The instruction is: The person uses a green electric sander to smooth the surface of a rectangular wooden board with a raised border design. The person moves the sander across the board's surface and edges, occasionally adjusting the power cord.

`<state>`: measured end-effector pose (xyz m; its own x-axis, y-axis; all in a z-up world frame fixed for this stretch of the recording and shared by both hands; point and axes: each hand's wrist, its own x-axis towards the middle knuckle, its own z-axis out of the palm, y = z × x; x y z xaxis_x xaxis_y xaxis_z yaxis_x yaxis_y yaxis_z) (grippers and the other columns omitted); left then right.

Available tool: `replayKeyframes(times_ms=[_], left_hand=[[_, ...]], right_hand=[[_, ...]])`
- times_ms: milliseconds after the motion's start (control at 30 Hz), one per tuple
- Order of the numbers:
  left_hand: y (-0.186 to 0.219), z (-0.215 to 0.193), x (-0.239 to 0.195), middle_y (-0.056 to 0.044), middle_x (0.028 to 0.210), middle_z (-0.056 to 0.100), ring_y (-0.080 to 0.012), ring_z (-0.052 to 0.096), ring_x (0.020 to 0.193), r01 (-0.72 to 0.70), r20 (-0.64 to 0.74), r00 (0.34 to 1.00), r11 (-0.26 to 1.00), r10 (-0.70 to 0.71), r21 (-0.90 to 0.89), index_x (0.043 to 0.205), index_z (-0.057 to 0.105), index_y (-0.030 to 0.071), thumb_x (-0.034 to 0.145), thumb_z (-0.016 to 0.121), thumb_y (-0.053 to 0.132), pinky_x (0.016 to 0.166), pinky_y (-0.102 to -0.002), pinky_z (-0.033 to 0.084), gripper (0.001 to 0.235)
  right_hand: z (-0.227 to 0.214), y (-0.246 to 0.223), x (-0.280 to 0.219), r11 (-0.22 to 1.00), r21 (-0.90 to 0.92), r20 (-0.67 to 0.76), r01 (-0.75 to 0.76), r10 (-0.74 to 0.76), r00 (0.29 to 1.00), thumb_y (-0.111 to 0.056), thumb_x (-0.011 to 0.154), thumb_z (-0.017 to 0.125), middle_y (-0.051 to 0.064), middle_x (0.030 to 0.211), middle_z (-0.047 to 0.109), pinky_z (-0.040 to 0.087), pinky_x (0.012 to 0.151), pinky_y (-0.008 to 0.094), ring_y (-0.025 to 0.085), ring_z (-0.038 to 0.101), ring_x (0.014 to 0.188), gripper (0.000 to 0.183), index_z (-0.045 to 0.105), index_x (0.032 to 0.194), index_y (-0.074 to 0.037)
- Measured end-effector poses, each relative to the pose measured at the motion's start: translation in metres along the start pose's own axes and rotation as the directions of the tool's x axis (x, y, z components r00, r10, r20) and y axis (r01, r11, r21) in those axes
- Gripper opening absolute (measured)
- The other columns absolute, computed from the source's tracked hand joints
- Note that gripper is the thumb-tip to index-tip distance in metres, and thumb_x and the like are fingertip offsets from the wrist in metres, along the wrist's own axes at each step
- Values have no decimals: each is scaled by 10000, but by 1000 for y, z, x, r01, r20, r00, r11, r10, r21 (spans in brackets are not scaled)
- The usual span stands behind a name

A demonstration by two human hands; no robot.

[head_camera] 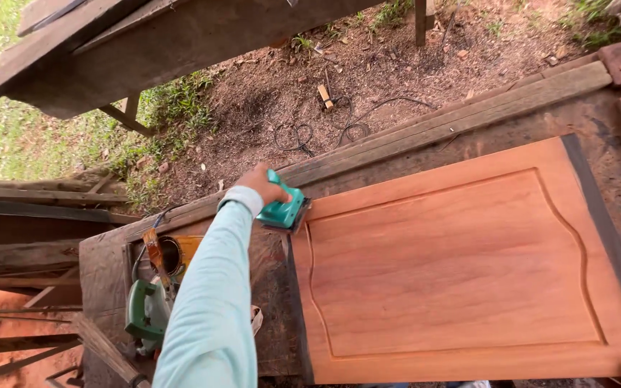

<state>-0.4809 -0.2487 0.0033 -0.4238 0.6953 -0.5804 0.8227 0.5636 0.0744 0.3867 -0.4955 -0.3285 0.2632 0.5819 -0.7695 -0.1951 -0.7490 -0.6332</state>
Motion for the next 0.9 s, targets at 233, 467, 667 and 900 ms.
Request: replayKeyframes(times_ms=[233,467,667,900], left_hand=[[-5,21,-83,-163,1296,540,-419,644,1116,-120,-213,968,990,132,70,1253,494,132,624,918,436,915,-514,547,817],[68,45,-108,-143,1188,553,-408,658,1052,-171,-333,925,983,184,67,1167,499,130,623,917,402,850,-509,556,737],[190,55,-120,-145,1213,535,-403,664,1037,-230,-301,925,972,232,44,1190,493,130,666,902,376,842,-519,559,709],[313,69,-127,-144,1229,508,-415,658,1040,-286,-232,929,957,289,48,1205,479,131,670,910,367,851,-519,561,726]], right_hand=[[74,26,-66,991,121,6,-49,49,999,-329,1036,605,192,1264,639,544,898,586,368,652,1074,575,465,1520,-52],[80,34,-64,981,176,24,-81,78,997,-339,1023,598,198,1264,631,558,889,580,371,660,1044,580,459,1512,-58],[42,-24,-76,882,-447,38,-153,189,981,-381,976,724,234,845,683,535,667,453,337,665,740,474,652,1109,69],[100,-179,-177,757,-654,-9,-1,-7,1000,-456,893,749,89,743,770,609,691,339,167,770,691,401,790,970,-65]])
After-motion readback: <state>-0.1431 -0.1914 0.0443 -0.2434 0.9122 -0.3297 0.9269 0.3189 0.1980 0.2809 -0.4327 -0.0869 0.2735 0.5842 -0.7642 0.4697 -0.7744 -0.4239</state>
